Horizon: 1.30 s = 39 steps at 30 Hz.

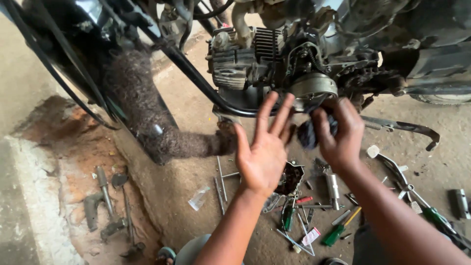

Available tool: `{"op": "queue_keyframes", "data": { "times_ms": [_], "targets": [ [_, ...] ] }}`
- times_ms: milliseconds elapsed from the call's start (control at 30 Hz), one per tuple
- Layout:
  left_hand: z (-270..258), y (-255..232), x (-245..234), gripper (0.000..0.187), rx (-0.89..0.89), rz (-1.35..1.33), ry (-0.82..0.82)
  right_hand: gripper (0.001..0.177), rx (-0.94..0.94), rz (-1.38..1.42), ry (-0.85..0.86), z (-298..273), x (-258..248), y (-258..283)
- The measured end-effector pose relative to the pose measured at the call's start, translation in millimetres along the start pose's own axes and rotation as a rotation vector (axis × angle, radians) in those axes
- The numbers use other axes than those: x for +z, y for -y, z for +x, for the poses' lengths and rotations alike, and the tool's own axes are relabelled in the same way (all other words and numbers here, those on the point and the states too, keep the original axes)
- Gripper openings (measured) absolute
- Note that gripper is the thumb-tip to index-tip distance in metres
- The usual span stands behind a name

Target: The mechanic is seen repairing the motorcycle's engine and chain assembly in a service bay, involving disassembly and adjustment of internal components.

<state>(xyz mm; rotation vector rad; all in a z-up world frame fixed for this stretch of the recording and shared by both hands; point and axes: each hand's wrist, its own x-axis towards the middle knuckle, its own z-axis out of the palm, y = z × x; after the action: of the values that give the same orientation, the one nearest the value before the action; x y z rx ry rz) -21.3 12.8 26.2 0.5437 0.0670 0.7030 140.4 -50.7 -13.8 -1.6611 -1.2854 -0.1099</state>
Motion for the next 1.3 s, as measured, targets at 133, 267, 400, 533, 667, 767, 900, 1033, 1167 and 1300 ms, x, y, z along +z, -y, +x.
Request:
{"op": "queue_keyframes", "data": {
  "times_ms": [133,267,400,533,667,767,900,1033,1167,1300],
  "targets": [
    [4,12,-31,0.085,0.135,0.018,0.031,0.026,-0.233,0.161,0.231,-29,10,57],
    [4,16,-30,0.085,0.094,-0.017,-0.031,0.019,-0.304,0.208,0.206,-49,12,76],
    [0,34,-24,0.086,-0.038,0.005,0.043,0.029,-0.596,0.177,0.071,-47,9,78],
    [5,31,-21,0.093,-0.078,0.134,0.085,0.027,-0.678,0.215,0.045,-53,20,44],
    [-6,31,-11,0.096,-0.059,0.217,0.084,0.014,0.213,0.604,-0.066,-37,24,1],
    [-14,34,-1,0.097,-0.207,0.188,0.131,0.013,-0.28,-0.373,-0.234,19,-1,-22],
    [-17,15,14,0.098,-0.198,0.286,0.311,0.033,0.472,0.463,-0.198,12,-4,-80],
    [-7,-9,-2,0.093,0.002,0.512,0.115,0.06,1.12,0.987,0.301,17,2,11],
    [-7,-6,-12,0.086,0.186,0.628,0.033,0.066,1.068,1.208,0.645,-27,22,-4],
    [-8,-6,-11,0.077,0.082,1.067,-0.07,0.05,0.472,0.454,0.823,-20,16,-2]
  ]
}}
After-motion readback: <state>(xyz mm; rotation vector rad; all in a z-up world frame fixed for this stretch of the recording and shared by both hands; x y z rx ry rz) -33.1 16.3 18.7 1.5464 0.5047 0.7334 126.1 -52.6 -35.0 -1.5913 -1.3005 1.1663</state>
